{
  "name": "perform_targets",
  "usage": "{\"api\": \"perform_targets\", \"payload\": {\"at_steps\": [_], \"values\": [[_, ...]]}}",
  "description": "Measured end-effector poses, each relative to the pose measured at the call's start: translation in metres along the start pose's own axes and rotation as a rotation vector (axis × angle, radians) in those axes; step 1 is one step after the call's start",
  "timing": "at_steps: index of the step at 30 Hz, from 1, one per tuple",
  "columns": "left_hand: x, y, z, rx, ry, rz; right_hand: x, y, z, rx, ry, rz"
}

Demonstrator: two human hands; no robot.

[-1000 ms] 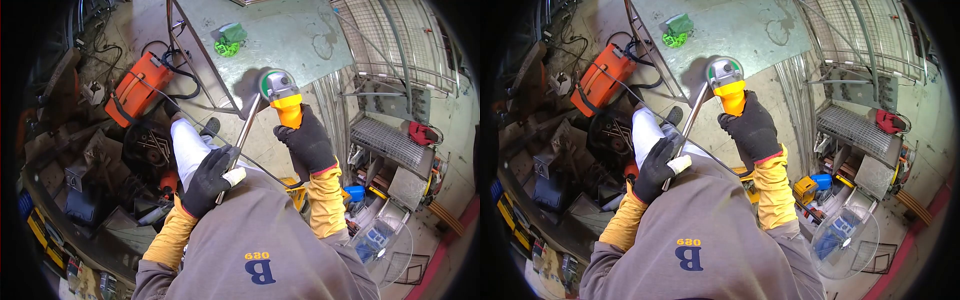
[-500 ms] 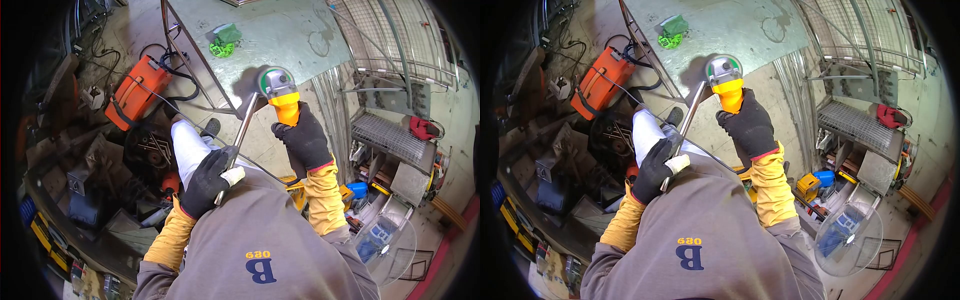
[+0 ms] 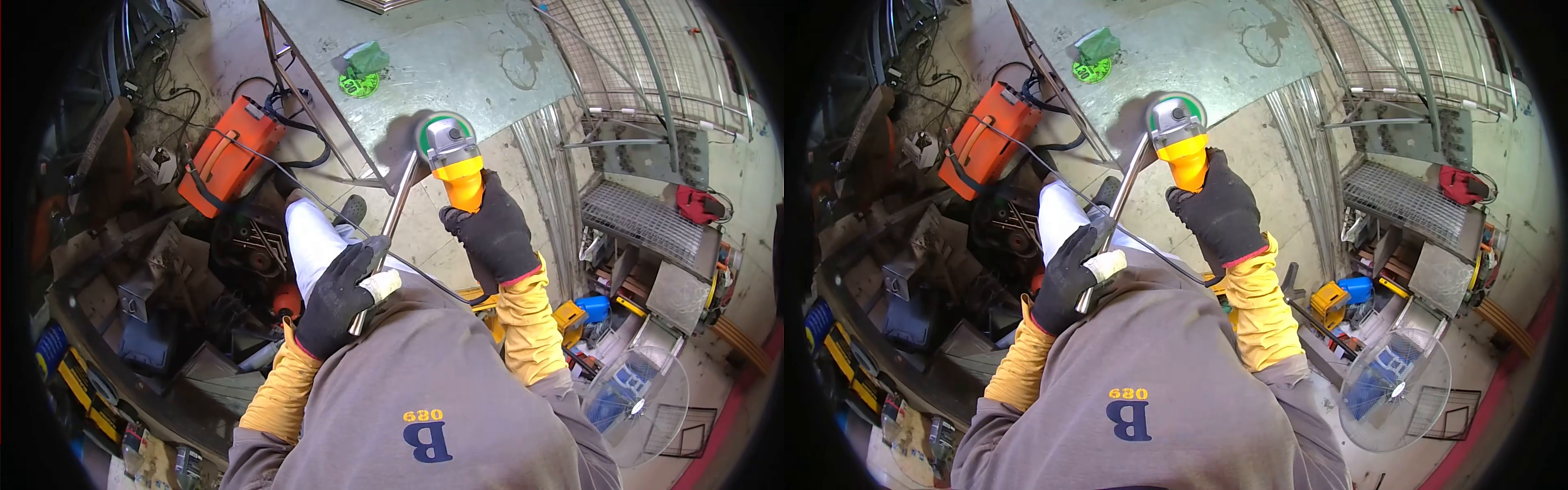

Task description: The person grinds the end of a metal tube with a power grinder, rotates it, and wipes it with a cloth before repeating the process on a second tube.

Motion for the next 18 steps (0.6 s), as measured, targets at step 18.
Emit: {"api": "perform_targets", "payload": {"at_steps": [18], "values": [[0.014, -0.022, 0.014, 0.148, 0.159, 0.041, -0.006, 0.003, 0.004, -0.050, -0.014, -0.002]]}}
Point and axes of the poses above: each hand's wrist, its own y-axis away from the middle knuckle, its own x-axis out of the back of the hand, z = x × y, the point moved 3 cm from there along -y, towards the middle knuckle, and after that the axes turned 8 degrees about z, right-handed, at the moved point
